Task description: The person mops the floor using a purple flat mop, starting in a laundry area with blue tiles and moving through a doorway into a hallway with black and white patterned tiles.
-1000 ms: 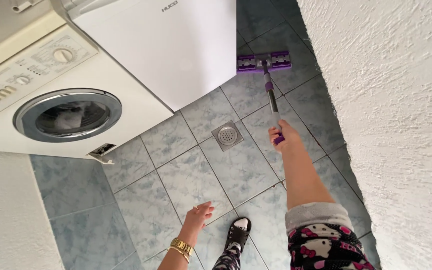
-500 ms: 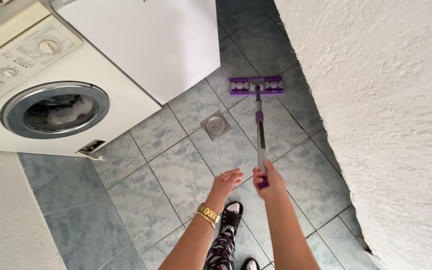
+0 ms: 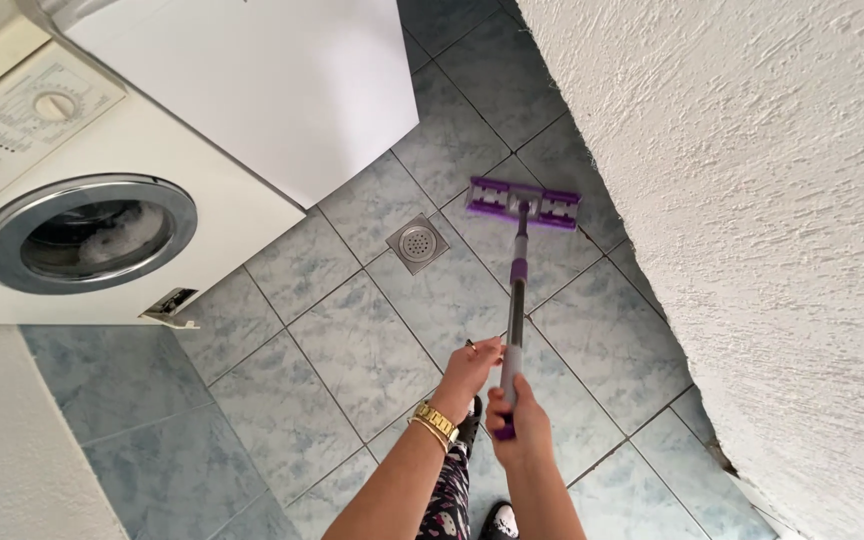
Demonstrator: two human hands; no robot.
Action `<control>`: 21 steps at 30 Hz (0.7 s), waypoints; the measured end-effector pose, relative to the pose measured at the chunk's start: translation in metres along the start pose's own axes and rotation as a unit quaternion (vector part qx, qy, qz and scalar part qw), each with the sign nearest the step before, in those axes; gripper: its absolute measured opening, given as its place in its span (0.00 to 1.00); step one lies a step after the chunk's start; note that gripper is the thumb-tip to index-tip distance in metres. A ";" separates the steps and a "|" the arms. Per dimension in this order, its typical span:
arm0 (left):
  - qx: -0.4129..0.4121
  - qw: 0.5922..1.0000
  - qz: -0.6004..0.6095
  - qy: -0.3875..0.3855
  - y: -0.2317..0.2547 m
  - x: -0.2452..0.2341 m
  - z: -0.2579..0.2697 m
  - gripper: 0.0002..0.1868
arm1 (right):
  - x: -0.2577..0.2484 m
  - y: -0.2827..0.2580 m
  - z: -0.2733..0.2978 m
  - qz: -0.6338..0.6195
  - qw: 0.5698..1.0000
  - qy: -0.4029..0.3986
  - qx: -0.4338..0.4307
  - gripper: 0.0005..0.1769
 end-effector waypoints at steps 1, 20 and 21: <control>0.000 1.000 -0.002 0.000 -0.002 -0.004 -0.006 0.22 | 0.004 -0.003 -0.025 -0.002 1.000 0.000 0.000 0.11; 0.049 0.995 -0.087 0.010 0.017 -0.077 0.006 0.23 | 0.115 -0.124 -0.165 -0.101 0.993 -0.056 0.035 0.18; 0.048 0.995 -0.092 0.013 0.013 -0.078 0.009 0.23 | 0.106 -0.123 -0.165 -0.121 0.989 -0.063 0.064 0.19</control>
Point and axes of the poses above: each hand's wrist, its own z-axis away from the middle knuckle, its own x-axis out of the palm, y = z × x, the point moved 2 cm from there along -z, towards the middle knuckle, and after that the axes turned 13 degrees about -x, right-handed, at the moved point
